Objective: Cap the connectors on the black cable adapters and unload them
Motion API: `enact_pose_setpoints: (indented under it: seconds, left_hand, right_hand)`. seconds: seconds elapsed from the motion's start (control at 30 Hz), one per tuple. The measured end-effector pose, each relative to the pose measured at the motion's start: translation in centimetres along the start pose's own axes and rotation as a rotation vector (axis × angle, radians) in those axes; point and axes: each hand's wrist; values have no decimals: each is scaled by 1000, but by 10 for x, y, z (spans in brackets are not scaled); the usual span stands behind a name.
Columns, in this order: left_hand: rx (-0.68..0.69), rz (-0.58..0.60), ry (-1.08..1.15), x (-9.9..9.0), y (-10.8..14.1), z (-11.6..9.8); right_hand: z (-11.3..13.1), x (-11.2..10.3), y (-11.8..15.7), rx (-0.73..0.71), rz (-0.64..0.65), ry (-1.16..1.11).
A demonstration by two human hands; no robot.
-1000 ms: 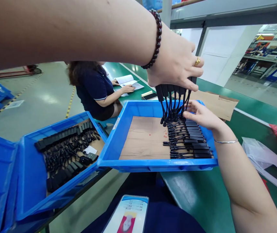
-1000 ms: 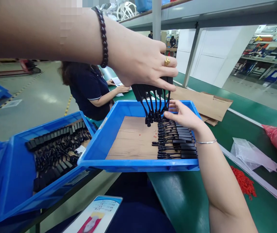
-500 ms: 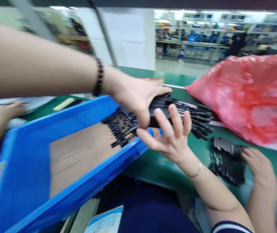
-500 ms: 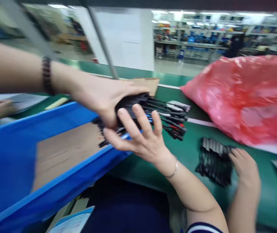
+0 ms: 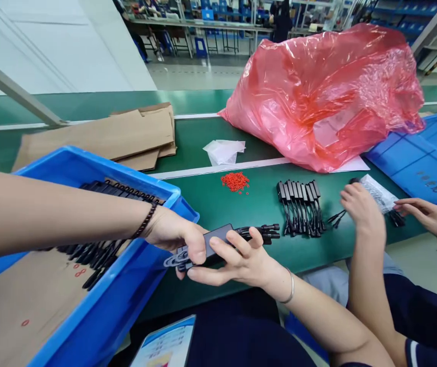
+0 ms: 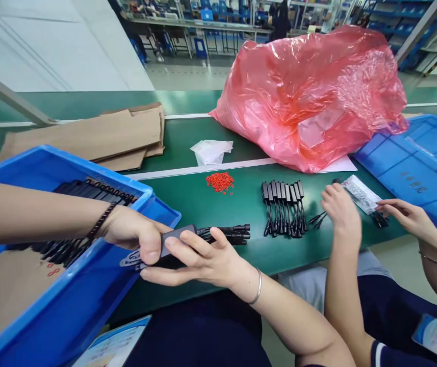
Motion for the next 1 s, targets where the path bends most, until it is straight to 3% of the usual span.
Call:
enact_pose_setpoints:
  seconds: [0.1,0.17,0.3,0.43,0.53,0.67,0.8,1.0]
  left_hand:
    - [-129,343,287,-8,-15,4]
    - [-148,483,368,-12,-22,0]
    - [-130,558,359,-30,-41,-19]
    - [-37,599,200,-64,-75,-35]
    - [62,477,133,-84,-99,-40]
    - [117,133,149,-91,-119,-40]
    - [148,-186,227,-80,-128,-39]
    - [209,-344,182,-69,-132,-53]
  right_hand:
    - [1,-7,-2,38,119,-106]
    - [0,-12,-2,123,194,-206]
    - [-6,-21,-2,378,339,-314]
    - [-21,-24,0,765,488,-254]
    - [-37,-18,8,1014,624,-179]
    - [-59,1,25,1150,779,-27]
    - [-70,20,37,1119,846,201]
    - [-71,37,45,968,820,350]
Point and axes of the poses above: each hand's wrist, its own y-axis away from the middle knuckle, its own x-axis out of the palm, z = x × y, and after that the axes turned 2 degrees about -z, right-handed
